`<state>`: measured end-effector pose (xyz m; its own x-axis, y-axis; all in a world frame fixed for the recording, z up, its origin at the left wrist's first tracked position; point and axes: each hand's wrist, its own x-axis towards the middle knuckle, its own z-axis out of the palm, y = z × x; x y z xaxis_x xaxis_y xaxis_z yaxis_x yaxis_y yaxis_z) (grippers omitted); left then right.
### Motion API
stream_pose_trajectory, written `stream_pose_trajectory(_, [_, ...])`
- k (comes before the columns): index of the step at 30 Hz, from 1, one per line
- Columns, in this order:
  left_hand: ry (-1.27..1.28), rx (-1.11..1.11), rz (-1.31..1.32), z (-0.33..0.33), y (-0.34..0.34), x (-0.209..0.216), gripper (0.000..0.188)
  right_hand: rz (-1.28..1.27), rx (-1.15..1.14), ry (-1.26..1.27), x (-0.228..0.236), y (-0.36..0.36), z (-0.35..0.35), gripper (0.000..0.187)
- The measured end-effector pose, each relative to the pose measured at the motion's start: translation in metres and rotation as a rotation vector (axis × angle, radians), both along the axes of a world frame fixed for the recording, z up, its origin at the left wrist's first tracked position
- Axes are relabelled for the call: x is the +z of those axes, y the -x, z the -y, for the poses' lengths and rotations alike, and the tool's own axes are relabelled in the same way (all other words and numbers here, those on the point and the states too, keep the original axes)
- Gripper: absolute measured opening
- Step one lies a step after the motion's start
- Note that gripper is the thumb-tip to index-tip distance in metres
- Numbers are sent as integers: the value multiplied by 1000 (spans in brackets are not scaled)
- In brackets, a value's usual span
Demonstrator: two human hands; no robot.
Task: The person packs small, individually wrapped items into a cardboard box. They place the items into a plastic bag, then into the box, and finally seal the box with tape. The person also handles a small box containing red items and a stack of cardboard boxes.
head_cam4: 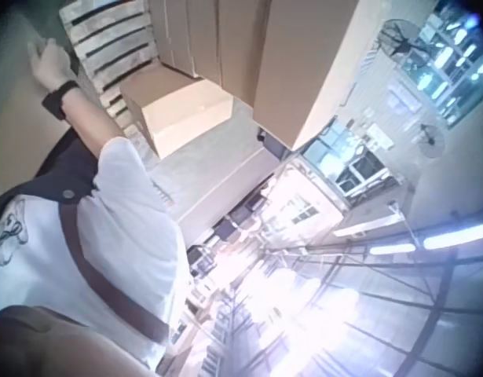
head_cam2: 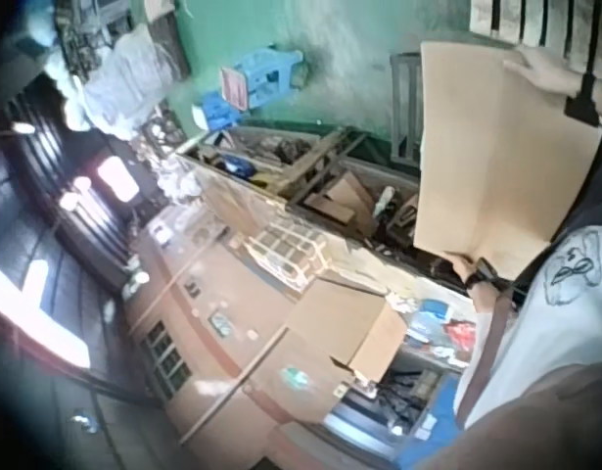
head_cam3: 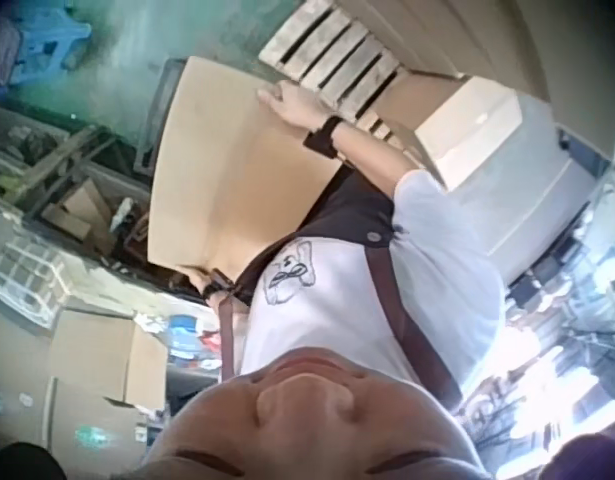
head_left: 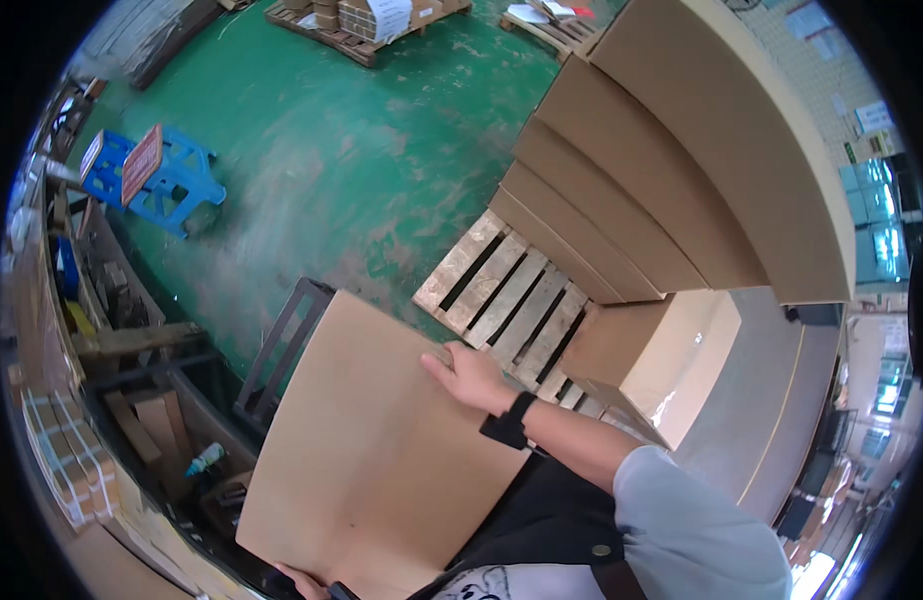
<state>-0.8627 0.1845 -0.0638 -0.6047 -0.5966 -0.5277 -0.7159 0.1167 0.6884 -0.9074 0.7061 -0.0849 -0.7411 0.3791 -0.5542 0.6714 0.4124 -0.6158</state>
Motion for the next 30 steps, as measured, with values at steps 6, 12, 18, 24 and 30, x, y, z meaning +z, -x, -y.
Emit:
stream_pose_trajectory(6, [217,-132,-13,-50,56,47,86,51,-150,110,-11,-18,-49,69])
stream_pose_trajectory(12, [94,-461,86,-165,183,64,68,172,-559,131,-32,-101,-116,70])
stream_pose_trajectory(18, [75,-949,-52,-385,282,30,32,113,-1075,38,-50,-194,-159,54])
stream_pose_trajectory(24, [-55,-1349,8,-594,315,-16,38,-6,-1489,72,-50,-251,-182,44])
stream_pose_trajectory(30, [-19,-1560,15,-695,308,-75,48,-116,-1702,46,-76,-275,-188,39])
